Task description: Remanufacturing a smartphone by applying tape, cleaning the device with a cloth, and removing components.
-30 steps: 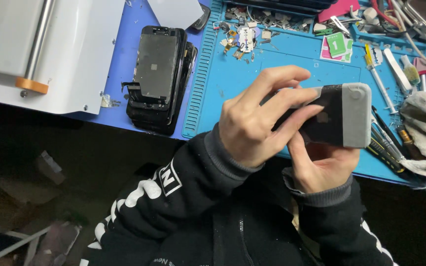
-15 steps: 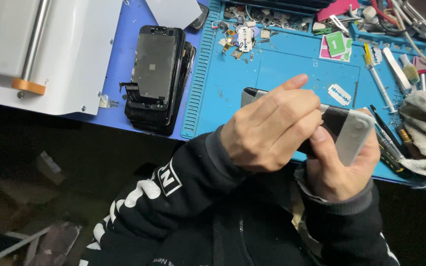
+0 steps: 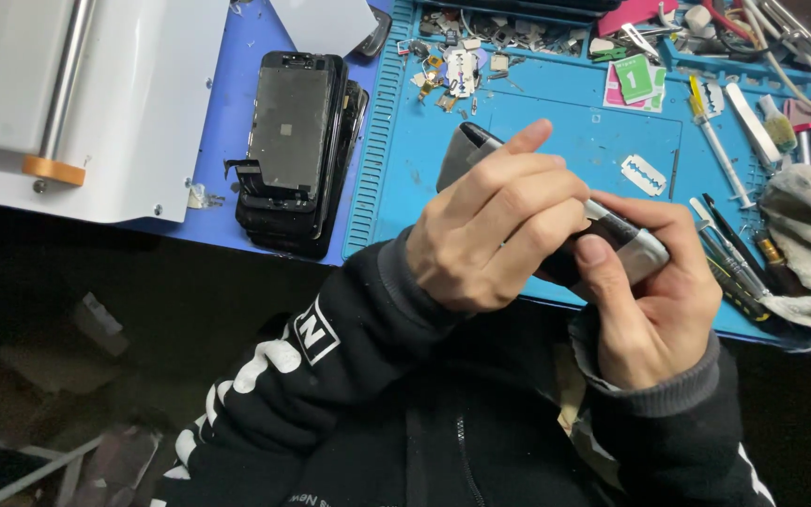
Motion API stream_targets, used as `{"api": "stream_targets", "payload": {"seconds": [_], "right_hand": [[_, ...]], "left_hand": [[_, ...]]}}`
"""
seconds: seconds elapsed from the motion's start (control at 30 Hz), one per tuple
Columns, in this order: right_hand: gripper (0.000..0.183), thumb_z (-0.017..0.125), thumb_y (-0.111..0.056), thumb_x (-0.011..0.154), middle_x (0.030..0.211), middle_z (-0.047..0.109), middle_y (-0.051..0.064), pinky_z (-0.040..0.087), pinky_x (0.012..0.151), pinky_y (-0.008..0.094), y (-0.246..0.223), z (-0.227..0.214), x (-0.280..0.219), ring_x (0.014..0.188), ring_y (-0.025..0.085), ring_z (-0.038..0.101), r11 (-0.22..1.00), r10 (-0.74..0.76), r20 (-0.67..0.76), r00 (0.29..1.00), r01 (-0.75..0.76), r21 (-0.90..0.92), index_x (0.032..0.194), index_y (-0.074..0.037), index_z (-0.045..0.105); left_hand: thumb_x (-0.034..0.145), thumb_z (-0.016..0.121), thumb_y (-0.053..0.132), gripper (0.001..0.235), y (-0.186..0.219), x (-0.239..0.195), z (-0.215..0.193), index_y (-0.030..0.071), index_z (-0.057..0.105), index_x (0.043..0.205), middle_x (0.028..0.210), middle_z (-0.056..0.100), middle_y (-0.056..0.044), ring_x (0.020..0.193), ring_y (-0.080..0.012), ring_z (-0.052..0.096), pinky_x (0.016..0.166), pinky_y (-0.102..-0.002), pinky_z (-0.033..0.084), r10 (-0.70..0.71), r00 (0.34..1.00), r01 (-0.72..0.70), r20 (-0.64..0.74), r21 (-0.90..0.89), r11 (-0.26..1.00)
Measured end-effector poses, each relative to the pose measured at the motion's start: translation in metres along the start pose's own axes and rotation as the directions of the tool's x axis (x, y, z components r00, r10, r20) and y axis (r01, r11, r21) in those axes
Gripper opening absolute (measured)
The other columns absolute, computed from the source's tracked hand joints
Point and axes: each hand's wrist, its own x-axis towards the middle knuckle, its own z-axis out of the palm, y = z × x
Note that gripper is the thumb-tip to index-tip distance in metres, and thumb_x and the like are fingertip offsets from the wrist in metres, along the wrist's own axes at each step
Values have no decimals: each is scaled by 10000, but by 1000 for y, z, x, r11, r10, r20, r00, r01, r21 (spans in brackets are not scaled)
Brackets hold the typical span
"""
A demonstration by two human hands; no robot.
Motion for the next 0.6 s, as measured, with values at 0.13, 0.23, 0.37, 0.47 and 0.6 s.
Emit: {"api": "stream_targets", "payload": {"seconds": [0.13,0.23,0.37,0.47,0.6], "right_hand": [[265,620,-55,1110,1182,683,103,541,972,227,-2,6,-1,1018,82,640,999,-45,-49,998,47,27,1343,40,536],[237,619,-58,1124,1188,681,100,536,968,217,4,8,0,1031,83,641,996,-84,-63,994,85,21,1317,46,529],[226,622,-60,1140,1185,678,101,528,986,215,5,9,0,1049,87,642,994,-112,-76,991,112,-5,1314,51,530],[235,621,-58,1136,1181,677,100,525,982,217,6,9,0,1045,88,641,995,-102,-79,992,102,-16,1322,53,530],[243,619,-56,1132,1183,675,98,525,976,217,3,8,1,1045,88,641,996,-92,-84,992,92,4,1328,54,529]], "left_hand": [[962,760,-19,215,6,-4,9,-8,622,1127,1164,617,-104,1132,-262,617,1158,-501,560,-149,985,148,-82,-11,989],[955,771,-38,231,10,-3,14,1,613,1120,1151,614,-95,1112,-256,615,1152,-490,545,-223,966,220,-130,-36,975],[949,752,-69,231,12,-2,17,1,610,1116,1136,629,-86,1044,-244,624,1157,-483,518,-318,937,301,-145,-126,945],[951,742,-67,216,12,0,16,-7,597,1098,1114,631,-84,1027,-248,627,1153,-490,514,-332,932,310,-142,-162,937],[963,746,-46,198,7,-4,11,-14,637,1126,1137,652,-102,1104,-265,646,1175,-503,510,-346,934,327,-85,-181,927]]}}
